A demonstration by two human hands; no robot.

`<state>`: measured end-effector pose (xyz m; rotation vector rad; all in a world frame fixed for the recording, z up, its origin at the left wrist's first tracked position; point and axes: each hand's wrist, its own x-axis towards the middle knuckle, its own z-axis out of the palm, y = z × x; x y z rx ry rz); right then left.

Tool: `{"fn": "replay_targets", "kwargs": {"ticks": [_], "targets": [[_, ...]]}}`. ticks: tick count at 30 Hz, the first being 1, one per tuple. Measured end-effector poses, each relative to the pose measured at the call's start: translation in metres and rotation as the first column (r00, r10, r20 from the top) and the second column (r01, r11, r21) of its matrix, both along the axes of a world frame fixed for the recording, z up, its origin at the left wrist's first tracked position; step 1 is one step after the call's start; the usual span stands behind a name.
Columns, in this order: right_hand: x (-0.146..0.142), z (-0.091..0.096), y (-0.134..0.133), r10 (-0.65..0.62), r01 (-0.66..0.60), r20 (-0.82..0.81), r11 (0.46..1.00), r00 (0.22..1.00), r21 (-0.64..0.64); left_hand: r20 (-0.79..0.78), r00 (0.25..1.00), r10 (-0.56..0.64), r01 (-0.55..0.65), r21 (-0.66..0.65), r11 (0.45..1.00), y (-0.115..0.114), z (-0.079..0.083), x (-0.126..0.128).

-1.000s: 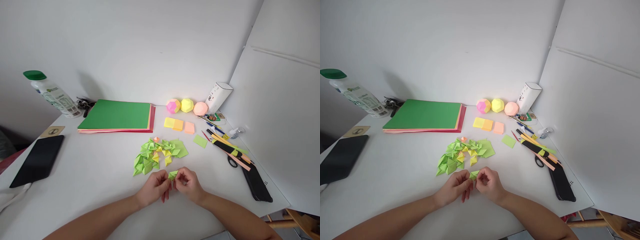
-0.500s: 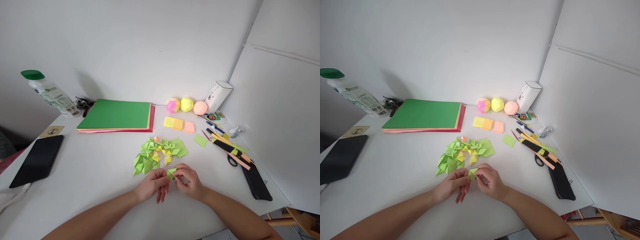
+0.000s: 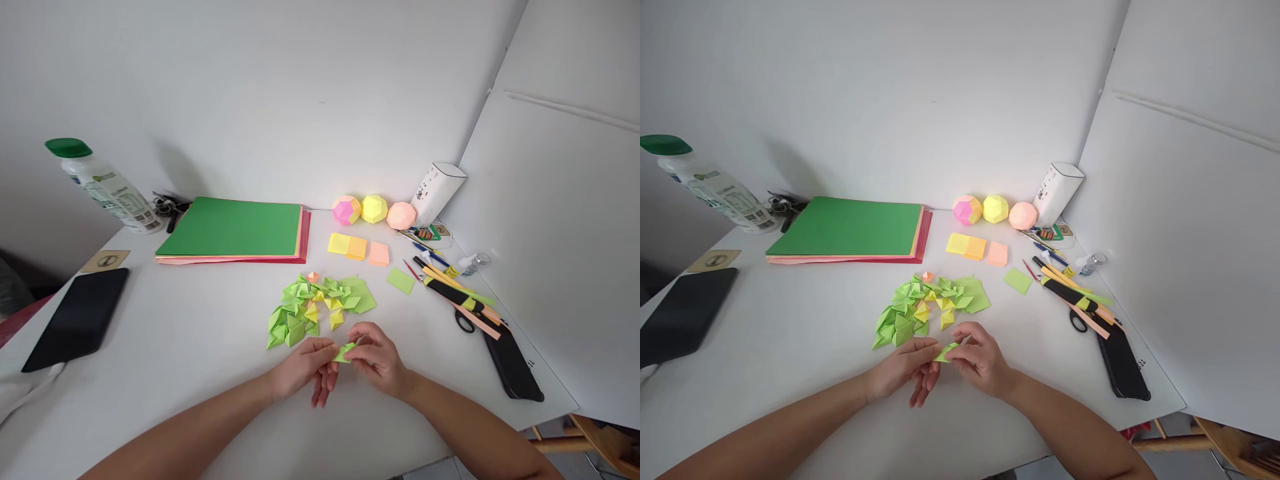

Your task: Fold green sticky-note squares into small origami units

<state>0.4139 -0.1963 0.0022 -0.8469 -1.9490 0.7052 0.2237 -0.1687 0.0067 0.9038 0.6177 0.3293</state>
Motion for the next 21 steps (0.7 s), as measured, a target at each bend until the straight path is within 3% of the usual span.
{"fn": "replay_targets", "kwargs": {"ticks": [3,6,8,11,17,19,21], "targets": [[-0.002,0.001,-0.001,-0.04,0.011,-0.117,0.971,0.992,-0.237,-0.014,0.987,0.16,-0.159,0.062,0.985,-0.004,-0.002,0.003],[-0.004,-0.001,-0.001,-0.066,-0.083,-0.267,0.856,0.962,-0.511,0.018,0.971,0.236,-0.237,0.077,0.968,-0.007,-0.004,0.005],[-0.005,-0.003,0.0,-0.064,-0.148,-0.32,0.79,0.945,-0.595,0.026,0.971,0.239,-0.24,0.083,0.967,-0.007,-0.006,0.005],[-0.005,-0.005,0.001,-0.066,-0.175,-0.334,0.749,0.94,-0.639,0.003,0.966,0.258,-0.257,0.075,0.963,-0.007,-0.008,0.006],[-0.004,-0.006,0.003,-0.115,-0.158,-0.346,0.73,0.931,-0.665,-0.012,0.954,0.299,-0.299,0.03,0.954,-0.004,-0.007,0.008],[-0.003,-0.006,0.003,-0.119,-0.13,-0.317,0.739,0.941,-0.661,-0.017,0.951,0.308,-0.307,0.045,0.951,-0.005,-0.009,0.009],[-0.001,-0.006,0.005,-0.118,-0.072,-0.259,0.782,0.959,-0.619,-0.033,0.942,0.333,-0.329,0.097,0.94,-0.008,-0.011,0.01]]}}
